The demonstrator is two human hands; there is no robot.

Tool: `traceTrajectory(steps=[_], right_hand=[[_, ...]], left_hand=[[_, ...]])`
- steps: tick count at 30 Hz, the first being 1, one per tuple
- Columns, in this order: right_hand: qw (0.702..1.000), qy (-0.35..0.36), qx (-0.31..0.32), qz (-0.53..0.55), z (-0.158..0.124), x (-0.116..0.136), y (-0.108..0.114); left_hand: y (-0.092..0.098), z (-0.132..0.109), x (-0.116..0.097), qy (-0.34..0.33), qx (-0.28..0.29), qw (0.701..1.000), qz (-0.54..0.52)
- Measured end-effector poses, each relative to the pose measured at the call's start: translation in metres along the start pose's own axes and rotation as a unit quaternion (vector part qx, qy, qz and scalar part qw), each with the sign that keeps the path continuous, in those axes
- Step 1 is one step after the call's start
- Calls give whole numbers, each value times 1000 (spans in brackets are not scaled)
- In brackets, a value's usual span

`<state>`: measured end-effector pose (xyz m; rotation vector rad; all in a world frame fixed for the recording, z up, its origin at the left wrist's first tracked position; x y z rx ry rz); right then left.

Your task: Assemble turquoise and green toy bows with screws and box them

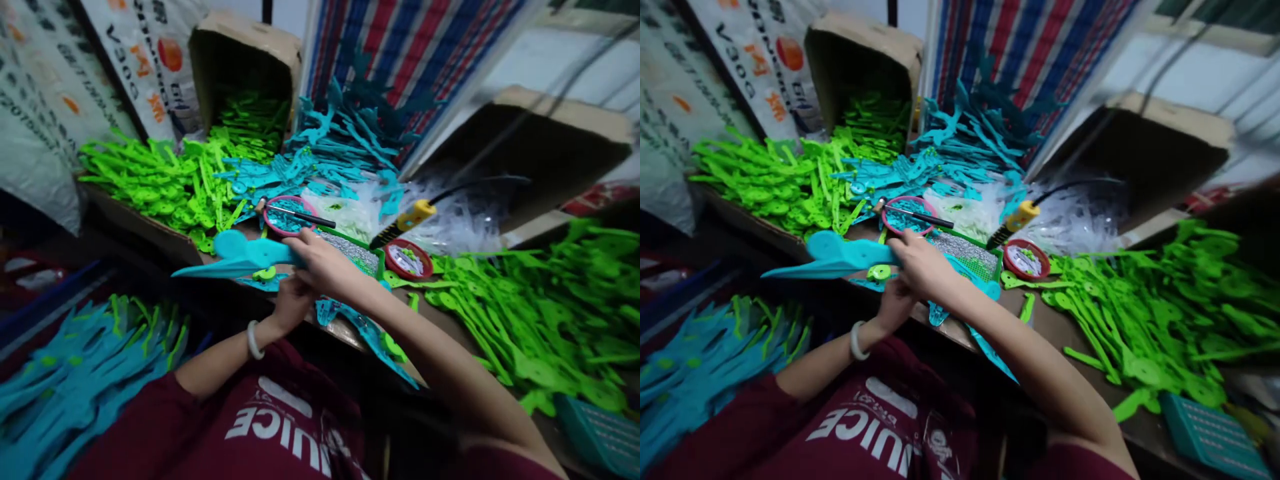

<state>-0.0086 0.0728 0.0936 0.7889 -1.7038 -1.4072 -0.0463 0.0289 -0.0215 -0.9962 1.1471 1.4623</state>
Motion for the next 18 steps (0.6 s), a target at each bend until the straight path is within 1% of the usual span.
traceTrajectory(steps=[2,4,6,8,11,13,16,18], right_hand=[[999,-22,-19,30,-14,-28,-11],[997,-37,-35,55,-25,-46,-24],[997,-33,-22,69,-32,-56,-41],[997,-7,5,77,-32,-58,-58],[994,31,41,94,-25,-60,-81],[991,36,64,108,-18,-63,-91],[988,31,90,125,-8,-71,-95],[984,36,107,138,-2,-79,-93]], left_hand=[[-16,0,5,11,22,998,-50],[-32,-4,5,18,41,995,-93],[-44,-13,5,25,56,991,-118],[-50,-26,8,33,75,989,-126],[-48,-51,14,45,121,985,-118],[-43,-67,17,49,155,981,-103],[-30,-83,22,43,201,976,-78],[-22,-88,25,24,230,971,-52]])
Point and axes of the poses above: each hand's wrist, its own z-axis towards the middle knuckle, its own y-axis out of the back of the hand, x = y × z, the point moved 5 cm from there along z, towards the middle knuckle, and after that the axes turned 9 degrees about x, right-handed, at the moved point
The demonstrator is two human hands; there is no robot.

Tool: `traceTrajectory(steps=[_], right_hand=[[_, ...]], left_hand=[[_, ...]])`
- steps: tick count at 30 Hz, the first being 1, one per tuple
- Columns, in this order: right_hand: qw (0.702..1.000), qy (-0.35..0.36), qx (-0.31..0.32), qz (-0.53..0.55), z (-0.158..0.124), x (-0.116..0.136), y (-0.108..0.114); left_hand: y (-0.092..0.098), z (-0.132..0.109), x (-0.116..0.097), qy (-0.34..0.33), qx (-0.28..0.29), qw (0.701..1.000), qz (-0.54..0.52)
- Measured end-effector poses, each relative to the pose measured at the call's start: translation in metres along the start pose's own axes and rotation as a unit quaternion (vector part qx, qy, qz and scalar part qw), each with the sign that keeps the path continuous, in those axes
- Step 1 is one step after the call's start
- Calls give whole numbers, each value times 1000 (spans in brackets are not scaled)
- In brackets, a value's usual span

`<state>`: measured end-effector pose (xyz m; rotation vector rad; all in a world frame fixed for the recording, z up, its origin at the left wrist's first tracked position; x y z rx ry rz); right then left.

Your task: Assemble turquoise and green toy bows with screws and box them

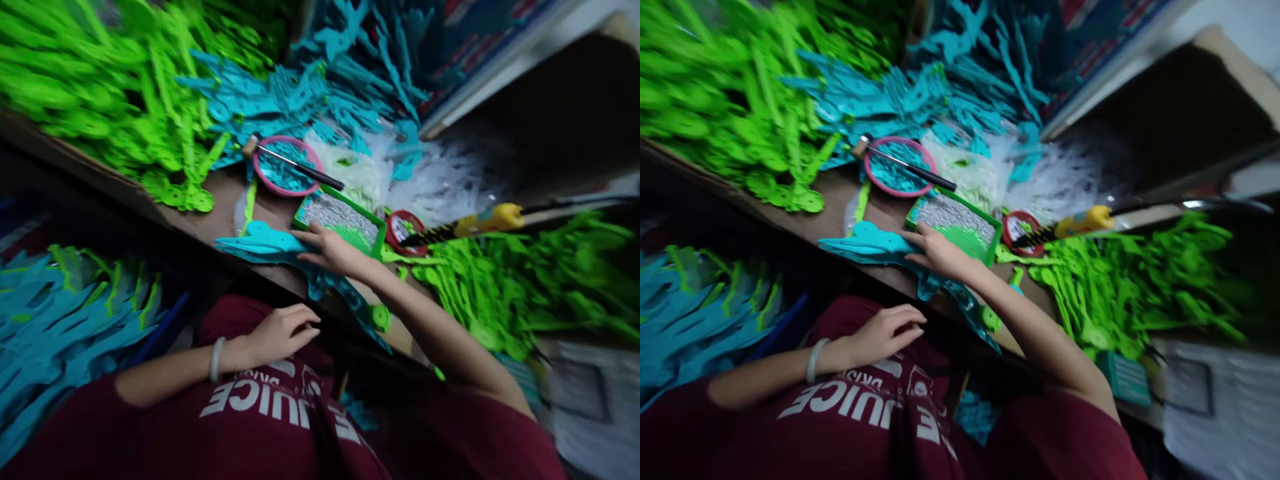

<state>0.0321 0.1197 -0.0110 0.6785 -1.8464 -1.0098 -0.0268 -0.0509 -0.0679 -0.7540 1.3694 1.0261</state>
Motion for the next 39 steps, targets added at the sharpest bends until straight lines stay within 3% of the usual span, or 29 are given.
traceTrajectory(steps=[4,8,11,15,18,27,39], right_hand=[[999,16,23,21,4,-15,13],[999,30,15,21,3,-17,21],[999,41,-1,22,3,-13,25],[998,43,-41,21,3,-10,34],[998,40,-45,17,1,-9,36],[997,66,-31,13,5,-12,26],[996,27,-79,30,-13,-6,31]], left_hand=[[9,-2,0,-68,29,985,154],[15,6,-11,-126,3,943,308],[15,23,-22,-145,-22,895,422],[4,58,-23,-146,13,842,518],[-4,72,-16,-130,43,822,553],[-12,70,-6,-121,69,802,581],[-25,72,-10,-98,52,772,626]])
Point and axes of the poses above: each hand's wrist, its own z-axis towards the middle knuckle, its own y-axis out of the back of the hand, x = y × z, the point moved 5 cm from there along z, towards the middle knuckle, and after that the axes turned 9 degrees about x, right-handed, at the moved point
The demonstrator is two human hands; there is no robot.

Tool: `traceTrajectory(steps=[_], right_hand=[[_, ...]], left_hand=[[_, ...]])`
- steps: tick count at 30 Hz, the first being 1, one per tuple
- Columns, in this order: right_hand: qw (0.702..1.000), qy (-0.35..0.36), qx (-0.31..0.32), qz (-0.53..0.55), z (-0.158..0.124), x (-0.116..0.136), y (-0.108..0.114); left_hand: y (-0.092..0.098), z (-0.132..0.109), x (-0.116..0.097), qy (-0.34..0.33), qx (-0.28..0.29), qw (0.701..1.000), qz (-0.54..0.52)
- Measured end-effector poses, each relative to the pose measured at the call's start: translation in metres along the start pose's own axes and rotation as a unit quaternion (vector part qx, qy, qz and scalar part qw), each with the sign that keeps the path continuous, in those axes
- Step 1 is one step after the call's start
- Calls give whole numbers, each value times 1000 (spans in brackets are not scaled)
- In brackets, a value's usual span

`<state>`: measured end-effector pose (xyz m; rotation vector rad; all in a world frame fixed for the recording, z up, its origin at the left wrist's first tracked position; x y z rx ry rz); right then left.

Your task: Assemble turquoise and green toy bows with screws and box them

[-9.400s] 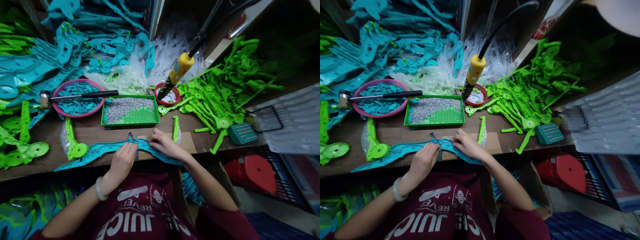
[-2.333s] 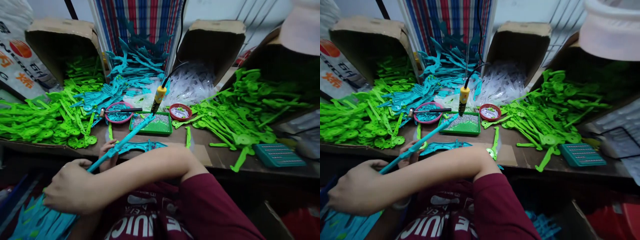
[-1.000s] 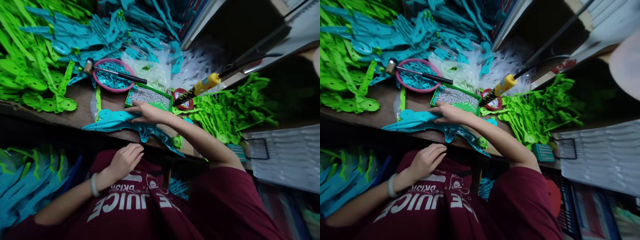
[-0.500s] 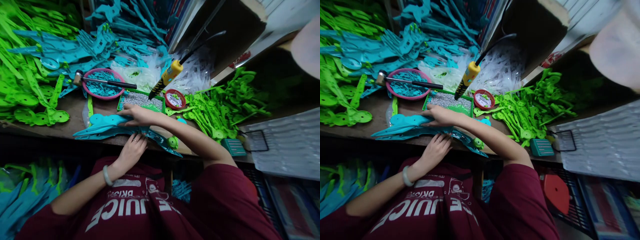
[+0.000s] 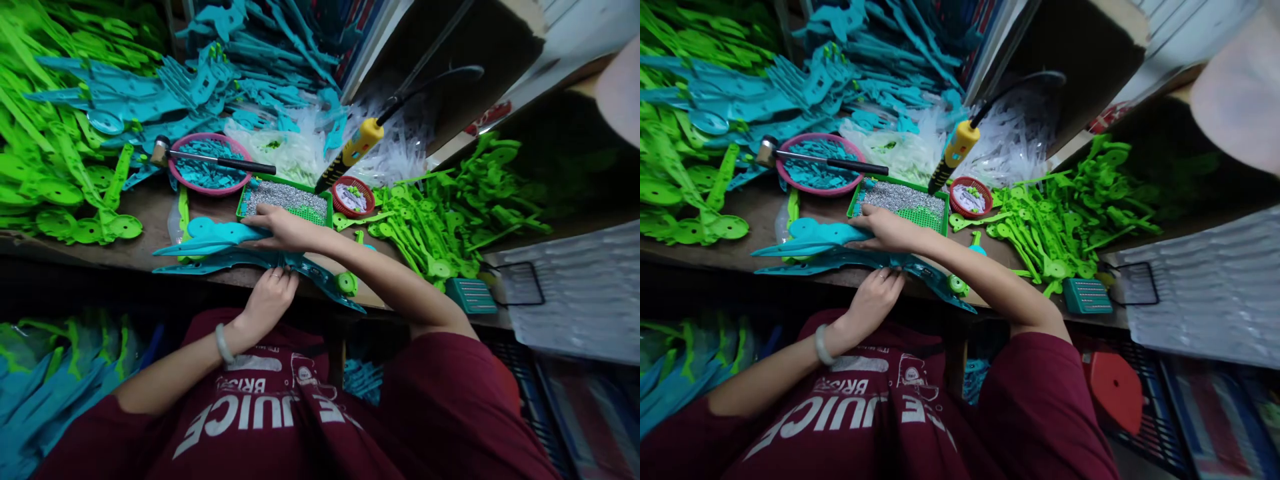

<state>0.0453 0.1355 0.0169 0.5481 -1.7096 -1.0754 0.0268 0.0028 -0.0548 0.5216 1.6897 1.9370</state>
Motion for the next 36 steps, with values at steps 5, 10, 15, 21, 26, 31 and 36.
traceTrajectory(steps=[5,10,15,21,26,31,36], right_hand=[[999,-30,-16,-7,-7,6,-12],[998,-64,3,-21,-3,5,-27],[998,-57,19,-27,1,7,-37],[998,-51,4,-36,0,7,-41],[998,-37,9,-45,2,9,-42],[997,-38,41,-49,7,6,-44],[996,-57,34,-59,8,-11,-35]], left_hand=[[6,-3,-18,34,20,999,13],[-1,-5,-20,62,34,997,-15],[-4,-8,-20,55,27,997,-38],[-5,-8,-21,47,15,998,-32],[-3,-13,-25,33,11,999,-17],[-4,-15,-25,20,6,1000,5],[-5,-2,-15,12,0,1000,28]])
Point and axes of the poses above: each hand's wrist, its own z-axis towards the middle knuckle, its own y-axis out of the back of the hand, x = y × z, the point moved 5 cm from there along z, towards the middle knuckle, and after that the axes turned 9 degrees about x, right-handed, at the moved point
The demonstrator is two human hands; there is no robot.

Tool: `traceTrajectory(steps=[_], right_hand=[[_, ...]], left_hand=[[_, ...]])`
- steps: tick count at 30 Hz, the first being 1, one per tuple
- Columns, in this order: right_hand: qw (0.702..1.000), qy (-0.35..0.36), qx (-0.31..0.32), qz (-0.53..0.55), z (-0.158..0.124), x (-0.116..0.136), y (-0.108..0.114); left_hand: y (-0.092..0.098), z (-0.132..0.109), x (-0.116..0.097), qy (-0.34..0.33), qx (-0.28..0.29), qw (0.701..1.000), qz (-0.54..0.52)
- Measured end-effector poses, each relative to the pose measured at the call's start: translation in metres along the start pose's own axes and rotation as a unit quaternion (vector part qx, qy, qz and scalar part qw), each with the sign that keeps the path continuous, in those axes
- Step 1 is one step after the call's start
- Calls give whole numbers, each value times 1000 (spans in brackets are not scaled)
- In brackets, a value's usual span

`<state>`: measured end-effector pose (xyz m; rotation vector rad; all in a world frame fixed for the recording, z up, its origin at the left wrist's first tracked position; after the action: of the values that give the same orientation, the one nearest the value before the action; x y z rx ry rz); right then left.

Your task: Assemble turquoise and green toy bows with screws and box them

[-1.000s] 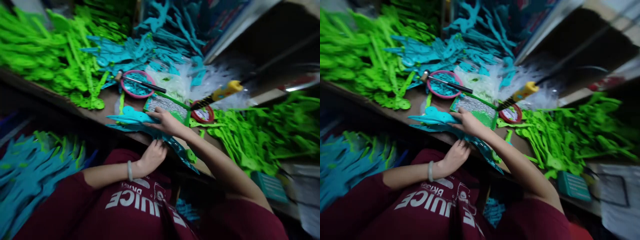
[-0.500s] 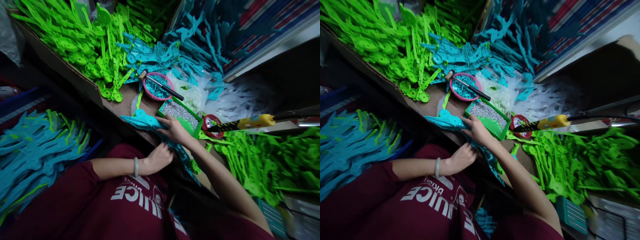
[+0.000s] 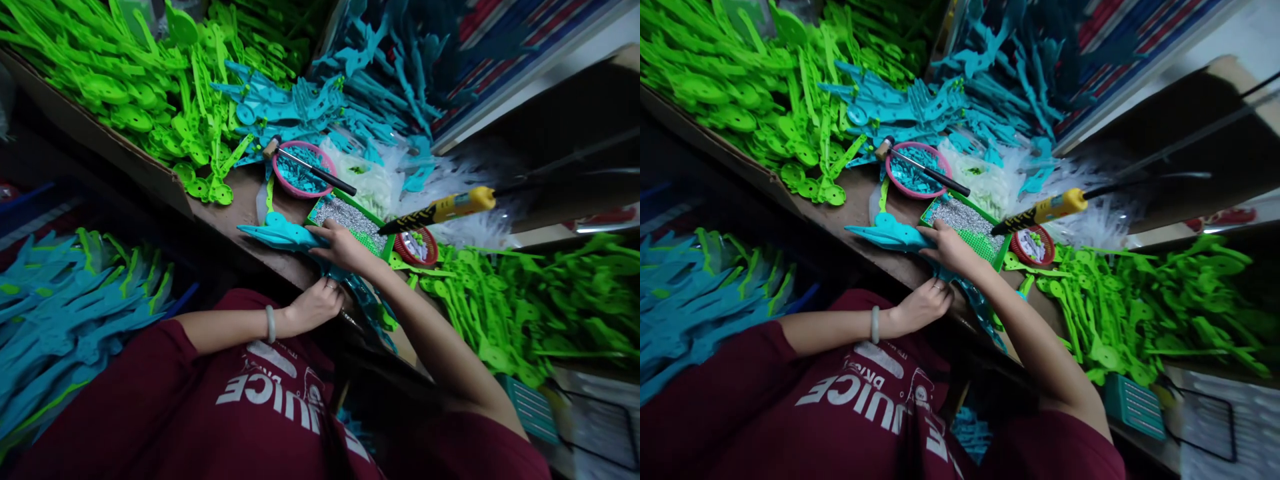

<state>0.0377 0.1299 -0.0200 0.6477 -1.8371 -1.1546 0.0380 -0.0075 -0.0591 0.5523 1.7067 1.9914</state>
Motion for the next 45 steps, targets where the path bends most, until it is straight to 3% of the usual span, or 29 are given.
traceTrajectory(steps=[5,10,15,20,26,28,30,33,36,41,43,45], right_hand=[[999,-23,12,-28,-1,-9,-2],[995,-65,36,-64,-2,2,-1],[989,-85,67,-101,-7,12,7],[989,-81,82,-96,-9,10,0],[993,-36,113,-20,-13,4,-3],[992,-39,120,-18,-16,7,1],[992,-34,119,-27,-16,10,5],[991,-32,124,-48,-11,9,7],[988,-59,131,-59,-5,2,6],[987,-73,133,-48,-23,0,13],[992,-65,99,-35,-43,2,18],[996,-78,27,-33,-65,2,19]], left_hand=[[3,-1,-3,13,8,1000,24],[5,-10,-7,9,24,1000,13],[10,-5,-4,3,40,999,-26],[16,-3,-7,-3,33,998,-46],[28,-39,0,-80,-25,995,-49],[42,-59,13,-110,-84,988,-65],[57,-75,42,-76,-145,982,-92],[67,-79,100,41,-127,981,-139],[63,-72,139,96,-52,981,-160],[56,-75,151,87,10,982,-165],[60,-83,158,126,-9,979,-161],[68,-94,172,218,-60,960,-162]])
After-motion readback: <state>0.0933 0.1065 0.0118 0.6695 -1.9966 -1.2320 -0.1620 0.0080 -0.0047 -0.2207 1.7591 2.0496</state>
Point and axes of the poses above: each hand's wrist, its own z-axis towards the middle knuckle, its own y-axis out of the back of the hand, x = y × z, the point moved 5 cm from there along z, towards the middle knuckle, and after that the axes turned 9 degrees about x, right-handed, at the moved point
